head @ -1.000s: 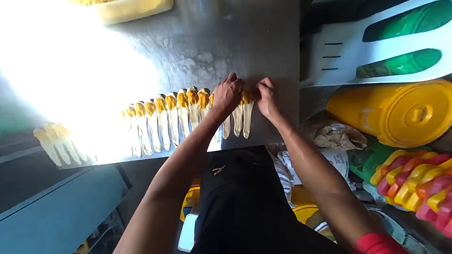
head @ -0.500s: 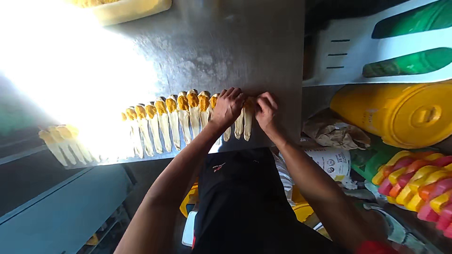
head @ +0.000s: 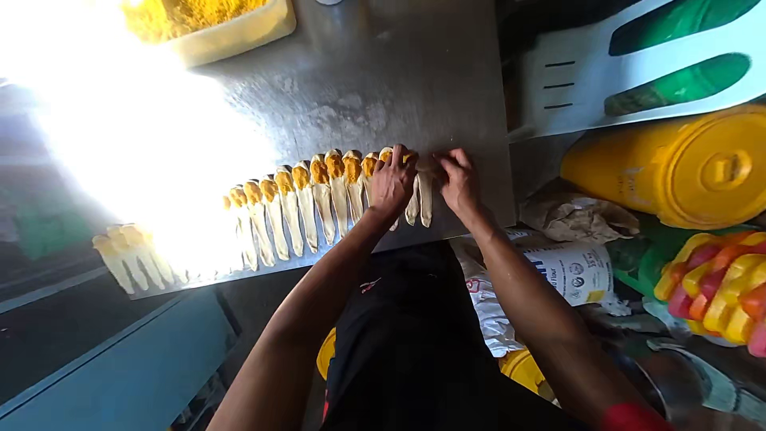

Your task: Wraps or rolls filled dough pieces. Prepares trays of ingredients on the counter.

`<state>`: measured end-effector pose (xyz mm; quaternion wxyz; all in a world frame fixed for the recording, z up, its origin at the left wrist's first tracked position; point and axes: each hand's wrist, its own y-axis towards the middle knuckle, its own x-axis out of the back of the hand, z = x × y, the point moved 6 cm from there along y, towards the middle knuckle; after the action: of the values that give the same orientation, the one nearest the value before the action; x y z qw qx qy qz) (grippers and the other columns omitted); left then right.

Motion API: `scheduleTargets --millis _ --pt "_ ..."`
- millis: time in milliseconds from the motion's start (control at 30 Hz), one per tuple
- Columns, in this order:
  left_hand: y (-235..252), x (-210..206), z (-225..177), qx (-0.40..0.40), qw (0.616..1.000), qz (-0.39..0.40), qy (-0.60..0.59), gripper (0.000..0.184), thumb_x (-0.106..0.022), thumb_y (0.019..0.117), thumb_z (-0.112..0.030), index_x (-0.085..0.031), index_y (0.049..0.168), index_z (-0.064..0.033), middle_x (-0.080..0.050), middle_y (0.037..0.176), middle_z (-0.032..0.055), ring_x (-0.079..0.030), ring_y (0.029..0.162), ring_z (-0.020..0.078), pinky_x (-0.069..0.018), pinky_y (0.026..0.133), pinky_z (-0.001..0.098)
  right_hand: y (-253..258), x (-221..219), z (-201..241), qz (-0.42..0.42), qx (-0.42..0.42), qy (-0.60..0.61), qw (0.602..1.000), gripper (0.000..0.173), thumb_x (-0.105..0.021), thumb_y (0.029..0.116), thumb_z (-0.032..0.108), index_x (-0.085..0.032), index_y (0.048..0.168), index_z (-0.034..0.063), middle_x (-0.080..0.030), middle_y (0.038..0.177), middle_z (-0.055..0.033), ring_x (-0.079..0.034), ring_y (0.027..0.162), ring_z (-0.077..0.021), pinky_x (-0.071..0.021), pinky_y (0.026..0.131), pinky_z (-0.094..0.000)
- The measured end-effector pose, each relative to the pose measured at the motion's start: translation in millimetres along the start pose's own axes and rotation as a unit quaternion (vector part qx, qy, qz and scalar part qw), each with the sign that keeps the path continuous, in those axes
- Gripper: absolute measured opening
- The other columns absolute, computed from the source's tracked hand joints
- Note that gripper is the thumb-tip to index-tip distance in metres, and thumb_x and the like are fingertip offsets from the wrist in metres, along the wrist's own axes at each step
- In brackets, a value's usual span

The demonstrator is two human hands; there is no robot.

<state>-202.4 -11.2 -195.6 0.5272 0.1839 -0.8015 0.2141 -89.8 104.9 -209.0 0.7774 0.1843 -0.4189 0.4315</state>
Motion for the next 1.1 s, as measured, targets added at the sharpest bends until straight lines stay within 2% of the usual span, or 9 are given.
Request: scheduleTargets --millis 133,300,400,533,633,733,933,1033,1100 --pt "19 -7 4 -0.026 0.999 0.038 0.001 0.018 -0.062 0.0993 -0.020 -0.075 0.113 -0.0161 -0.053 0.145 0.0098 -0.064 0.110 0.0299 -0.0553 0.086 0.0478 20 -8 -13 0.010 -0.022 0.062 0.998 0.014 -0.073 0.0903 0.012 -0.075 0.102 0.0060 -0.068 0.110 -0.0119 -0.066 0.104 -0.0262 -0.0565 0.090 -0.0470" --pt "24 -7 3 -0.027 0.988 0.008 -0.154 0.019 -0.067 0.0978 -0.022 -0.072 0.110 -0.0071 -0.072 0.110 0.0092 -0.070 0.104 0.0263 -0.0576 0.093 0.0465 12 -12 -27 -0.020 -0.121 0.228 0.966 0.017 -0.070 0.0941 0.010 -0.069 0.110 0.0060 -0.075 0.101 -0.0064 -0.073 0.092 -0.0143 -0.0613 0.086 -0.0382" --pt "28 -12 4 0.038 0.980 0.009 -0.196 0.021 -0.067 0.0980 -0.023 -0.069 0.113 -0.0084 -0.073 0.105 0.0104 -0.071 0.102 0.0276 -0.0583 0.090 0.0484 14 -15 -30 -0.071 -0.121 0.225 0.964 0.014 -0.072 0.0939 0.013 -0.072 0.107 0.0083 -0.075 0.100 -0.0037 -0.072 0.091 -0.0117 -0.0616 0.085 -0.0357" --pt "27 -15 1 0.096 0.974 -0.060 -0.194 0.016 -0.069 0.0945 -0.020 -0.071 0.103 -0.0059 -0.073 0.099 0.0114 -0.072 0.095 0.0278 -0.0594 0.084 0.0477 -3 -9 -15 -0.123 -0.098 0.154 0.975 0.013 -0.073 0.0952 0.015 -0.068 0.103 0.0060 -0.069 0.097 -0.0115 -0.068 0.086 -0.0232 -0.0582 0.073 -0.0433" --pt "22 -12 -3 0.175 0.965 -0.102 -0.169 0.014 -0.070 0.0906 -0.023 -0.071 0.094 -0.0095 -0.072 0.093 0.0064 -0.072 0.087 0.0248 -0.0589 0.074 0.0478 -14 -11 0 -0.135 -0.075 0.088 0.984 0.010 -0.070 0.0957 0.012 -0.069 0.101 0.0040 -0.066 0.102 -0.0156 -0.067 0.093 -0.0283 -0.0583 0.076 -0.0455" --pt "2 0 -21 0.217 0.949 -0.088 -0.212 0.014 -0.068 0.0953 -0.026 -0.068 0.103 -0.0138 -0.070 0.100 0.0077 -0.069 0.085 0.0283 -0.0555 0.066 0.0531 -22 -16 9 -0.136 -0.050 0.060 0.988 0.017 -0.066 0.0968 0.013 -0.071 0.110 0.0044 -0.065 0.113 -0.0161 -0.066 0.103 -0.0294 -0.0584 0.081 -0.0446" --pt "-32 -20 -35 0.098 0.965 -0.081 -0.228 0.030 -0.066 0.0960 -0.012 -0.068 0.126 -0.0102 -0.063 0.127 0.0110 -0.067 0.103 0.0258 -0.0598 0.083 0.0472 -34 -17 14 -0.118 0.008 0.081 0.990 0.033 -0.062 0.0977 0.005 -0.070 0.130 0.0067 -0.067 0.127 -0.0151 -0.065 0.115 -0.0276 -0.0555 0.096 -0.0431" --pt "-28 -36 -31 0.066 0.991 -0.029 -0.109 0.033 -0.066 0.0942 -0.014 -0.070 0.127 -0.0122 -0.057 0.135 0.0130 -0.065 0.104 0.0288 -0.0575 0.075 0.0473 -44 -28 4 -0.078 0.013 0.028 0.996 0.025 -0.065 0.0964 0.006 -0.073 0.120 0.0083 -0.062 0.136 -0.0146 -0.060 0.125 -0.0314 -0.0525 0.100 -0.0508" --pt "-29 -41 -32 0.035 0.998 0.026 -0.038 0.037 -0.062 0.0973 -0.014 -0.066 0.134 -0.0165 -0.054 0.139 0.0116 -0.062 0.111 0.0304 -0.0549 0.075 0.0479 -42 -26 3 -0.033 0.017 -0.035 0.999 0.021 -0.066 0.0928 0.002 -0.076 0.110 0.0094 -0.060 0.139 -0.0152 -0.057 0.125 -0.0364 -0.0503 0.095 -0.0569"
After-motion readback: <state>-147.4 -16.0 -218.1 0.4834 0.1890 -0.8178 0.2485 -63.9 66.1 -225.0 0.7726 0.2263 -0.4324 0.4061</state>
